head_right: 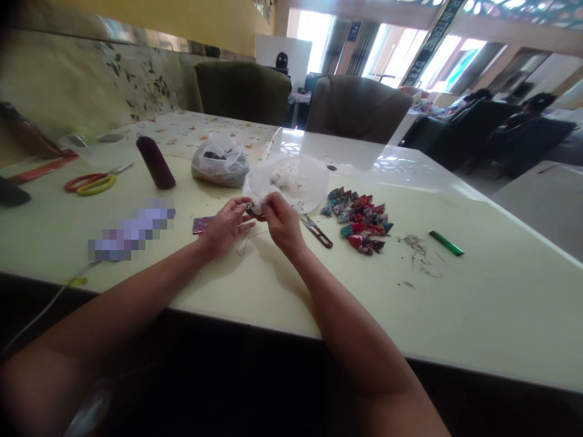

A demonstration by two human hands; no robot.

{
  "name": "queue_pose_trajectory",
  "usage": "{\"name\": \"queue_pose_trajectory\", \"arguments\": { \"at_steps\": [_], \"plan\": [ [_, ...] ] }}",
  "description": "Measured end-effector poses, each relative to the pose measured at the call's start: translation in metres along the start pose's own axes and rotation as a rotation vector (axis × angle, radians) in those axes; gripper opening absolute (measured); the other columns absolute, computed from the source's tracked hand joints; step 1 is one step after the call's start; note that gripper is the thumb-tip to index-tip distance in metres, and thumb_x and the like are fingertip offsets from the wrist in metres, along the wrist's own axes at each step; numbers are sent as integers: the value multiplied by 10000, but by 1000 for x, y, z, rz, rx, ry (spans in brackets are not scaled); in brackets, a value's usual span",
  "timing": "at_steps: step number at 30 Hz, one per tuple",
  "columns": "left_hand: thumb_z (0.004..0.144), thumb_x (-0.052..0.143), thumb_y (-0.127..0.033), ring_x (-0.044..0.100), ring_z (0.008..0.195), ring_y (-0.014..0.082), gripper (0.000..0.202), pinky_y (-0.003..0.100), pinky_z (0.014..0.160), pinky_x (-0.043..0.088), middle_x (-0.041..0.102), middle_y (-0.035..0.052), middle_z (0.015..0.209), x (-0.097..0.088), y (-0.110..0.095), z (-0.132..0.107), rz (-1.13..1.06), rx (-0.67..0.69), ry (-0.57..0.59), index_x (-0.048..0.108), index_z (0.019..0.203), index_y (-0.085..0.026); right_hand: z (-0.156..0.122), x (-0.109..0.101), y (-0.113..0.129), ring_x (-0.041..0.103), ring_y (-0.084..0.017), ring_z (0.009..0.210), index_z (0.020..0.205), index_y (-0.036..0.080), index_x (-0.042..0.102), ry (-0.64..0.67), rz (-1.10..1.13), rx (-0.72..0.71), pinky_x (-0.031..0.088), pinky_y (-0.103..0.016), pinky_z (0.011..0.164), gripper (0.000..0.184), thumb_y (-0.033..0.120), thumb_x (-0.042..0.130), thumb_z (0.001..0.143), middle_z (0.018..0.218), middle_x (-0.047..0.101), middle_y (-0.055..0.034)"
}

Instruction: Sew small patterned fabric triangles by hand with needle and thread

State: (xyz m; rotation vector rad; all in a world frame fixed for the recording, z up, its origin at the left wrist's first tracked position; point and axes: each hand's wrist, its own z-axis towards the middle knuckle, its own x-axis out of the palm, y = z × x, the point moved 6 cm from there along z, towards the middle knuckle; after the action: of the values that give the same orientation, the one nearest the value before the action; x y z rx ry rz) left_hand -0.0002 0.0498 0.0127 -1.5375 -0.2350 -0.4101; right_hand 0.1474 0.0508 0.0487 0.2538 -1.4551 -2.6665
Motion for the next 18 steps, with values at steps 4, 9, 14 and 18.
{"name": "queue_pose_trajectory", "arguments": {
  "at_steps": [4, 9, 14, 18],
  "plan": [
    [875, 655, -300, 628, 1003, 182, 214, 374, 955, 489, 652, 46, 1091, -5, -13, 0, 247, 197, -18, 656, 1075, -224, 1, -2, 5, 641, -148, 683, 863, 217, 515, 48, -173, -42, 547, -301, 681, 169, 351, 565, 952, 727, 614, 8],
    [798, 740, -321, 628, 1039, 222, 264, 389, 938, 496, 634, 71, 1114, -2, -15, 2, 450, 294, 93, 679, 1029, -208, 1, -1, 12, 602, -134, 651, 847, 216, 502, 102, -262, -65, 512, -272, 635, 164, 343, 548, 941, 734, 611, 7],
    [733, 802, -327, 613, 1004, 212, 383, 379, 907, 503, 585, 70, 1183, 4, -15, 1, 554, 269, 133, 623, 1050, -209, 0, -1, 17, 561, -137, 639, 824, 212, 498, 111, -380, -99, 447, -271, 622, 150, 302, 527, 941, 705, 596, 4],
    [654, 890, -350, 589, 823, 158, 562, 318, 775, 491, 593, 68, 1126, 2, -17, -2, 582, 221, -8, 563, 1087, -202, 0, -4, 18, 540, -140, 612, 818, 221, 492, 31, -416, -113, 412, -264, 598, 135, 284, 518, 935, 664, 573, 15]
  ]
}}
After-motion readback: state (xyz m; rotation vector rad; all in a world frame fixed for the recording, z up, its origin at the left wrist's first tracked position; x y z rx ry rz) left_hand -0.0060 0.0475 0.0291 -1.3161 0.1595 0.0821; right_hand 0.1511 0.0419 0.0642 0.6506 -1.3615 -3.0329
